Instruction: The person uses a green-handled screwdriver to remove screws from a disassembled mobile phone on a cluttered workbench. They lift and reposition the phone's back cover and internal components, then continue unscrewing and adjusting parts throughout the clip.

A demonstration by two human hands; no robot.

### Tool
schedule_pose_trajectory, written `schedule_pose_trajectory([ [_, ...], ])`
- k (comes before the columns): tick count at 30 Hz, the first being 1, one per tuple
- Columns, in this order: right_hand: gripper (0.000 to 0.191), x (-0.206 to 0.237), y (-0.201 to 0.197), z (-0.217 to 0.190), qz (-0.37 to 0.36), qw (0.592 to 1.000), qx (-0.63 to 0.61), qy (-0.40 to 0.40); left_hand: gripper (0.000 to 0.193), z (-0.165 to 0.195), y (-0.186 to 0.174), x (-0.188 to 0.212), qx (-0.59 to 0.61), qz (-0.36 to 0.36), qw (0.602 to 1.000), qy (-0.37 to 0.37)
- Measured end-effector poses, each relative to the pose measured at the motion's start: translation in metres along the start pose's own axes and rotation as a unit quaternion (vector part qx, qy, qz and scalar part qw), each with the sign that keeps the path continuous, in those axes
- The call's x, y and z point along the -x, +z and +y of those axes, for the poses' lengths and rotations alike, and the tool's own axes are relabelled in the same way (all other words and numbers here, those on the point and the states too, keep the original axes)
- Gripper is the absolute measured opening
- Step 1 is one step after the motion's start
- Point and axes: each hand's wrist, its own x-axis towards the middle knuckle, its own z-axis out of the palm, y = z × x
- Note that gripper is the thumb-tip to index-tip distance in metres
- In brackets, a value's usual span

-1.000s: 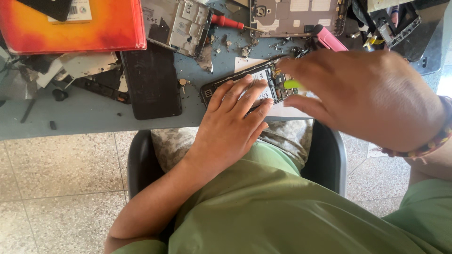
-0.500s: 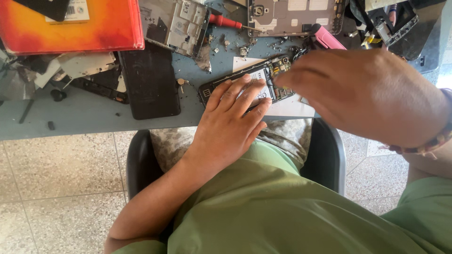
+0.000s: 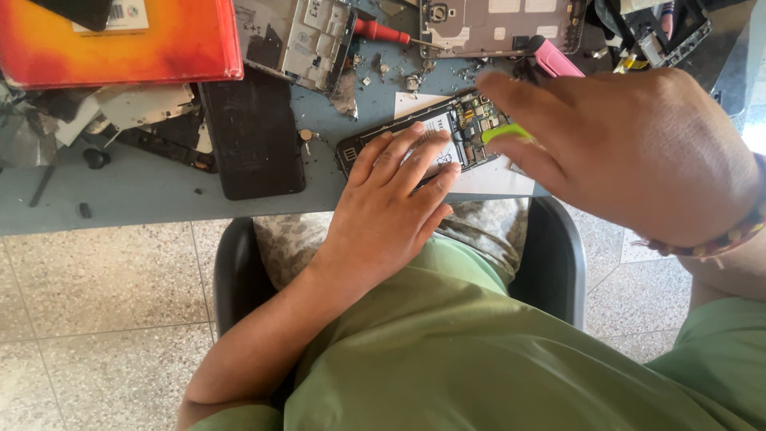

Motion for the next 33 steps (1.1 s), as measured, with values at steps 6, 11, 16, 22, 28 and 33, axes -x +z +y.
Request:
schedule_pose_trajectory([
  [6,0.057,0.0007,-0.0021,-0.0039,0.027,0.999,-0.028,-0.017,0.041,-0.0001,-0.0004,0.0012,0.005,0.004,1.0,0.002],
  [11,0.041,0.001,-0.0024,-0.0023,0.059,0.996,-0.042,-0.054,0.041,-0.0009,0.0007,0.0016,0.004,0.005,1.0,0.002],
  [16,0.069,0.0013,-0.0019,-0.0088,-0.013,1.0,-0.009,0.026,0.041,-0.0008,0.0012,0.0018,0.007,0.007,1.0,0.002],
  [22,0.043,0.0002,-0.0056,-0.0064,0.06,0.994,-0.072,-0.054,0.041,-0.0018,0.0002,0.0027,0.002,0.005,1.0,0.006],
  [28,0.054,-0.0003,-0.002,-0.0094,-0.123,0.988,0.028,0.091,0.041,-0.0021,0.0011,0.0032,-0.001,0.004,1.0,0.005],
  [33,0.04,0.0012,-0.003,-0.0077,0.055,0.996,-0.068,-0.02,0.041,-0.0029,0.0002,0.0027,0.002,0.005,1.0,0.007],
])
